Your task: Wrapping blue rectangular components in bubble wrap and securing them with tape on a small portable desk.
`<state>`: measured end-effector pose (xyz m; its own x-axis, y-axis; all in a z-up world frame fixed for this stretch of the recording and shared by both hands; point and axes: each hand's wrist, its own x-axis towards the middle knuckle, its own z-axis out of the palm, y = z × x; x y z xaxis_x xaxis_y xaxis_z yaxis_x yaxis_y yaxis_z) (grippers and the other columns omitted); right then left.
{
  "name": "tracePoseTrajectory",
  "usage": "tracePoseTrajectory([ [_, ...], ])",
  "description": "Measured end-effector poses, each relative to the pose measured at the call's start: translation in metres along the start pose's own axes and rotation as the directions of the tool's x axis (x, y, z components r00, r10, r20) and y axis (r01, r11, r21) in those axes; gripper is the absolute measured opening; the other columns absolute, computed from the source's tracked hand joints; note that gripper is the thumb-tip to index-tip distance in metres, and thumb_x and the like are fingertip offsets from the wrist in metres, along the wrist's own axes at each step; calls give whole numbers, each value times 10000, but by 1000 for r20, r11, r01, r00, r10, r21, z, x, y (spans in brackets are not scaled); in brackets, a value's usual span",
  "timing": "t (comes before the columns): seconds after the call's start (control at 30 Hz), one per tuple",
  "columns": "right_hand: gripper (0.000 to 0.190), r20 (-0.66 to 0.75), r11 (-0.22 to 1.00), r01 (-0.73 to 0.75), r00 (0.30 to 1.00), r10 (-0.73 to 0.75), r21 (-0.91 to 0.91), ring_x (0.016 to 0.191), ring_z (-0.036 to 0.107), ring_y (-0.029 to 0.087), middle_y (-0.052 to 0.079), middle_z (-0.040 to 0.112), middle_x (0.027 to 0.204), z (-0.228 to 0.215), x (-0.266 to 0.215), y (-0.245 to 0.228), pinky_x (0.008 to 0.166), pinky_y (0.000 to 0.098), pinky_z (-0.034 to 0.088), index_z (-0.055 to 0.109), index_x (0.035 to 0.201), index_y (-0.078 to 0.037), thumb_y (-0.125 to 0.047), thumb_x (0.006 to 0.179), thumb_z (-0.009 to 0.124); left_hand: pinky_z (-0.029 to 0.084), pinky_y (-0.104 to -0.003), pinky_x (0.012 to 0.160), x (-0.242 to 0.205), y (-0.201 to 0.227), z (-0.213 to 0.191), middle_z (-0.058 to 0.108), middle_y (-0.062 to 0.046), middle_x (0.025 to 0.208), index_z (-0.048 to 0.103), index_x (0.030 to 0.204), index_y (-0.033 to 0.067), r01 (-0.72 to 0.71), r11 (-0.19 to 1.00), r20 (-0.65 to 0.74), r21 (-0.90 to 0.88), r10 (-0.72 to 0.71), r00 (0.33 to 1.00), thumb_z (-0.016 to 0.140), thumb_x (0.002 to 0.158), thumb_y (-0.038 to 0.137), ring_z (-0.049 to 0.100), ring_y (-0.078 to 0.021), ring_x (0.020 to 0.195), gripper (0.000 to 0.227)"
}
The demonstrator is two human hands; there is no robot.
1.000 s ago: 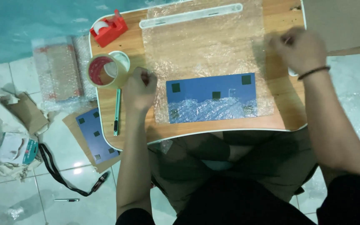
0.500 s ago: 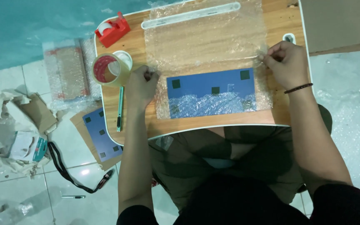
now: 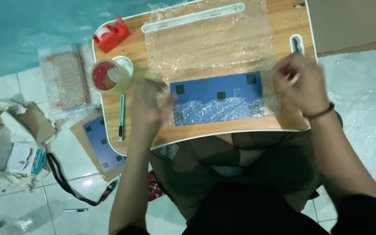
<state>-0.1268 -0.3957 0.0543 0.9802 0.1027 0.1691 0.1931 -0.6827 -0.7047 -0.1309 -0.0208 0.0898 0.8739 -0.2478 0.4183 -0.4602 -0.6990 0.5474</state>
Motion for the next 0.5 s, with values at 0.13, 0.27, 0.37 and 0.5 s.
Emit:
tracePoseTrajectory([
  [0.13, 403, 347, 944, 317, 899, -268, -92, 1099, 668, 400, 140, 715, 1151, 12, -21, -25, 960, 495, 542, 729, 1147, -118, -340, 824, 819, 475, -515, 988, -42, -31, 24, 610, -96, 1269, 661, 1316, 207, -264, 954, 320, 140, 209, 924, 644, 918, 652, 584, -381, 1222, 597],
  [0.27, 606, 454, 862, 412, 854, -253, -296, 1284, 602, 298, 50, 655, 1332, 21, -26, -27, 1059, 447, 482, 678, 1274, -135, -447, 773, 818, 433, -488, 1042, -47, -32, 25, 549, -123, 1378, 613, 1372, 200, -320, 928, 407, 188, 223, 886, 693, 872, 609, 538, -368, 1306, 650],
  [0.37, 597, 463, 842, 426, 851, -249, -331, 1275, 616, 294, 57, 666, 1313, 20, -22, -29, 1076, 449, 477, 672, 1284, -126, -465, 808, 794, 447, -466, 1031, -45, -36, 23, 586, -123, 1301, 612, 1383, 190, -359, 913, 414, 194, 256, 874, 628, 945, 585, 588, -348, 1251, 590],
  [0.5, 584, 433, 732, 549, 819, -375, -403, 1201, 664, 239, 34, 702, 1200, 22, -20, -23, 1105, 411, 478, 673, 1266, -155, -520, 820, 763, 482, -438, 1011, -39, -42, 19, 647, -116, 1135, 649, 1304, 164, -564, 779, 375, 274, 453, 809, 555, 1015, 557, 650, -295, 1155, 497],
])
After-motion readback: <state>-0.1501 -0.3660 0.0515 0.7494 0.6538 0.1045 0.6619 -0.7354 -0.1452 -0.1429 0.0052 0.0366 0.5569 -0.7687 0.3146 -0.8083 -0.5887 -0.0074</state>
